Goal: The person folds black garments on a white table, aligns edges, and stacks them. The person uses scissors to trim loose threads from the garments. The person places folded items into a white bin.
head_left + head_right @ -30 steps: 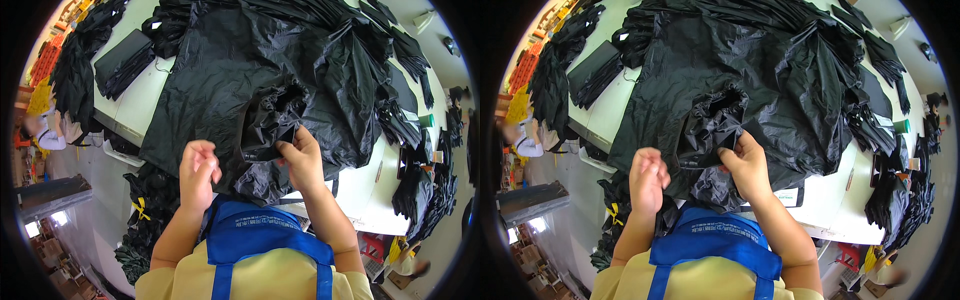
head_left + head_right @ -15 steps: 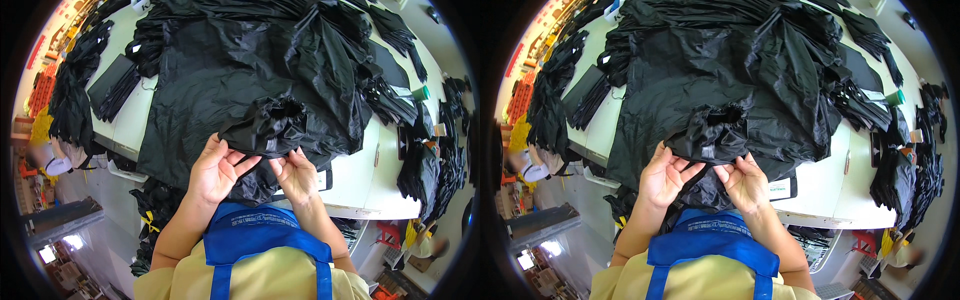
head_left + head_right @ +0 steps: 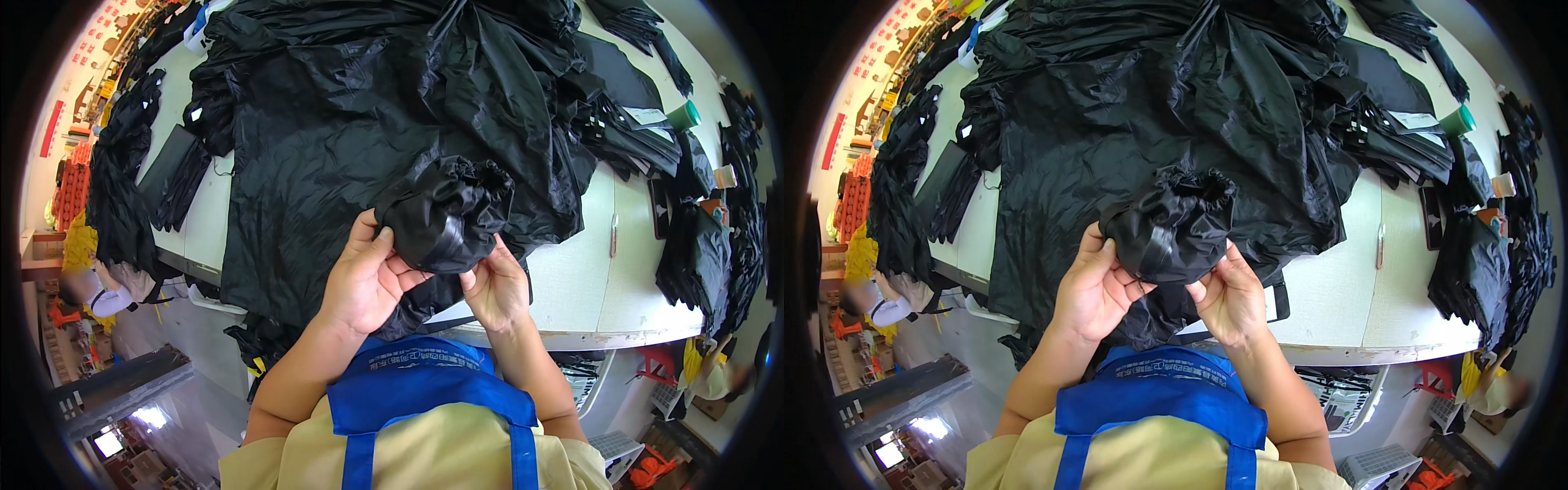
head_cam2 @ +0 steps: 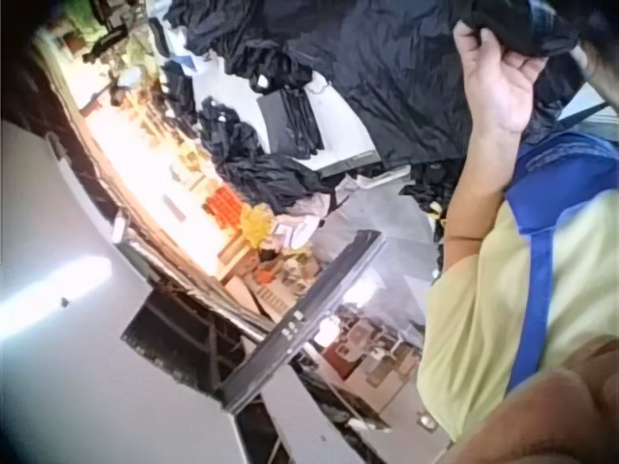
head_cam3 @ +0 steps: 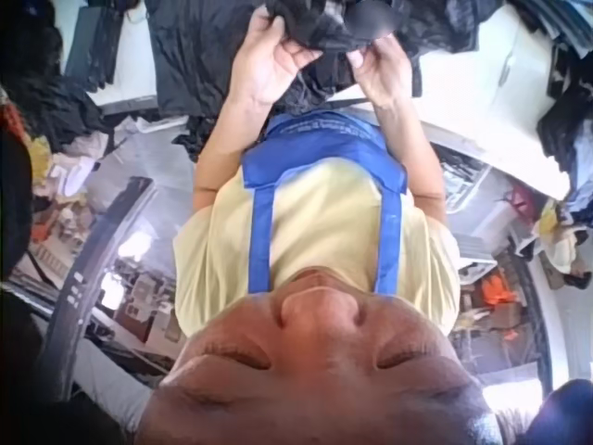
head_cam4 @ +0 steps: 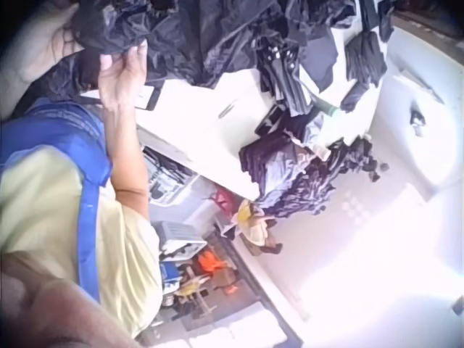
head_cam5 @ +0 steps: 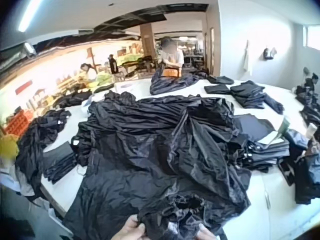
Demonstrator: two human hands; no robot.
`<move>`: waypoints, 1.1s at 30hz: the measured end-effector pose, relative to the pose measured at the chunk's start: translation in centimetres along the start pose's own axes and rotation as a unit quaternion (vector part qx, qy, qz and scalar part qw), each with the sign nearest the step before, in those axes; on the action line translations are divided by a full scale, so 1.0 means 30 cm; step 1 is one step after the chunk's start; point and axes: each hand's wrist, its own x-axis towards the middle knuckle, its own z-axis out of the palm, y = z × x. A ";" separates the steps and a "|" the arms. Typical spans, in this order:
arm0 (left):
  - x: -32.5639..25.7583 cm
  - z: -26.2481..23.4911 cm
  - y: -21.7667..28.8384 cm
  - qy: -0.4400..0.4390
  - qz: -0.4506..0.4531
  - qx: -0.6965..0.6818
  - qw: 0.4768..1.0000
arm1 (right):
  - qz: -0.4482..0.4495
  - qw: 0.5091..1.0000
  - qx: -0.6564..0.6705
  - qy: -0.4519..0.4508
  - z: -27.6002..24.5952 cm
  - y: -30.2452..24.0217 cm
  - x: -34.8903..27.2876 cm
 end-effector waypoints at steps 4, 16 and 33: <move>0.005 0.021 -0.007 -0.005 0.035 -0.017 0.999 | -0.179 0.935 -0.304 0.039 -0.130 -0.159 0.040; 0.025 0.145 -0.004 0.036 0.078 0.073 0.994 | -0.136 0.234 -0.833 0.483 -1.001 -0.949 0.030; -0.019 0.104 -0.017 -0.020 0.207 0.209 0.956 | -0.363 0.545 -0.755 -0.040 0.189 -0.075 -0.159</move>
